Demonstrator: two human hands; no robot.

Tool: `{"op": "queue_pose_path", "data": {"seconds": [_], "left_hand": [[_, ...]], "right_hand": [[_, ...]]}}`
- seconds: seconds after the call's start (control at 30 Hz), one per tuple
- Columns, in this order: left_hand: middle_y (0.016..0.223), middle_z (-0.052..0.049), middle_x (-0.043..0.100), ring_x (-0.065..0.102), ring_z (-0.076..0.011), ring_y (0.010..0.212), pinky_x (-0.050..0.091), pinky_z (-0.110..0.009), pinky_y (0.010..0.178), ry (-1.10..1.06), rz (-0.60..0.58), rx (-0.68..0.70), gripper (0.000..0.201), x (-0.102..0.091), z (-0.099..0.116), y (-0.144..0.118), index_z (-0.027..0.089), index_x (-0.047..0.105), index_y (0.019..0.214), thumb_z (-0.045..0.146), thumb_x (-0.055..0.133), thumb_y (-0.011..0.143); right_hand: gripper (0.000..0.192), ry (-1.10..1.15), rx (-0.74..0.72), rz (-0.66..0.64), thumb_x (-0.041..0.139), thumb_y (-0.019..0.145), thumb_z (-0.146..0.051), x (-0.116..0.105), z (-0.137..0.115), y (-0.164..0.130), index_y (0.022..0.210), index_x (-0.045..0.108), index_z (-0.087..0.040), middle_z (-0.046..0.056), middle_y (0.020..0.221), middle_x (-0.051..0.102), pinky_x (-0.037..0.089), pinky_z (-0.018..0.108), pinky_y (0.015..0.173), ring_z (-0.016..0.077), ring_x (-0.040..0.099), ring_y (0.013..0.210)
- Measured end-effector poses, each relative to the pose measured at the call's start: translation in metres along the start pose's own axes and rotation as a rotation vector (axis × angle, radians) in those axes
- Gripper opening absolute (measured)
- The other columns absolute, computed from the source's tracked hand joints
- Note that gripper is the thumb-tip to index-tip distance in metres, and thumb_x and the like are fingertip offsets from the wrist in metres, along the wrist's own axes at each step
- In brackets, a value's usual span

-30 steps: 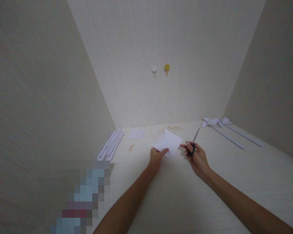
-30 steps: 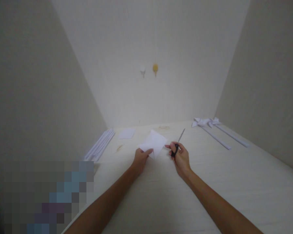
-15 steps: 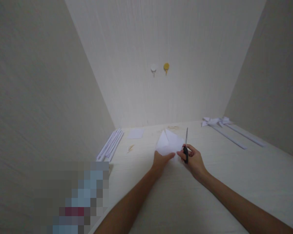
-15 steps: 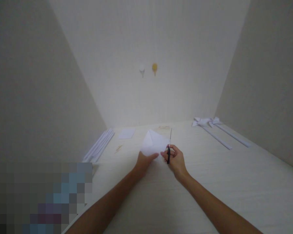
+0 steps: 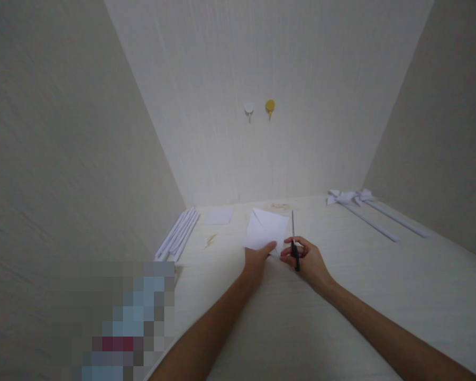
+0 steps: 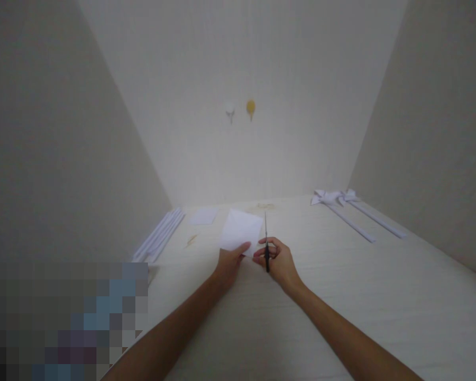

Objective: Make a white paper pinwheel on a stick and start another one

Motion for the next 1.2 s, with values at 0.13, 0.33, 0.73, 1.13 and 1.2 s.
{"op": "queue_pose_path", "data": {"seconds": [0.13,0.33,0.73,1.13,1.2], "left_hand": [[0.088,-0.009,0.065,0.060,-0.0195,0.080,0.046,-0.030,0.072,0.033,0.015,0.000,0.034,-0.001,0.001,-0.001,0.012,0.063,0.082,0.022,0.071,0.051],[0.080,-0.009,0.066,0.060,-0.0205,0.077,0.046,-0.031,0.071,0.117,0.077,-0.017,0.033,-0.004,0.010,-0.007,0.011,0.063,0.082,0.020,0.070,0.051],[0.081,-0.008,0.066,0.060,-0.0210,0.079,0.045,-0.032,0.075,0.161,0.112,0.017,0.032,-0.006,0.016,-0.008,0.011,0.063,0.078,0.018,0.072,0.047],[0.082,-0.010,0.066,0.060,-0.0217,0.079,0.044,-0.033,0.077,0.152,0.123,-0.019,0.033,-0.004,0.020,-0.015,0.011,0.064,0.077,0.017,0.073,0.045],[0.083,-0.010,0.066,0.060,-0.0213,0.080,0.044,-0.032,0.077,0.158,0.117,-0.009,0.033,-0.005,0.019,-0.013,0.011,0.064,0.078,0.018,0.073,0.046]], "right_hand": [[0.045,-0.010,0.000,0.015,0.077,0.040,-0.022,-0.001,0.000,0.000,0.077,0.052,-0.019,-0.003,0.053,0.061,0.039,0.021,0.042,0.0119,0.054,0.045],[0.043,-0.035,-0.023,0.009,0.077,0.043,-0.021,0.000,-0.002,0.000,0.078,0.052,-0.019,-0.003,0.054,0.061,0.039,0.020,0.044,0.0116,0.055,0.047],[0.044,-0.021,-0.033,0.016,0.077,0.043,-0.023,0.000,-0.002,0.000,0.079,0.051,-0.019,-0.004,0.052,0.059,0.038,0.020,0.042,0.0102,0.052,0.044],[0.042,0.012,0.029,0.037,0.074,0.047,-0.029,-0.002,0.004,-0.001,0.080,0.050,-0.018,-0.006,0.051,0.055,0.030,0.019,0.037,0.0070,0.042,0.037],[0.041,0.030,0.035,0.028,0.074,0.048,-0.027,-0.001,0.003,-0.001,0.081,0.051,-0.018,-0.005,0.053,0.057,0.030,0.018,0.037,0.0066,0.043,0.038]]}}
Point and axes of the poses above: each hand's wrist, its own y-axis towards the middle knuckle, its own x-axis out of the palm, z = x × y, the point moved 9 cm from there along y, towards the middle knuckle
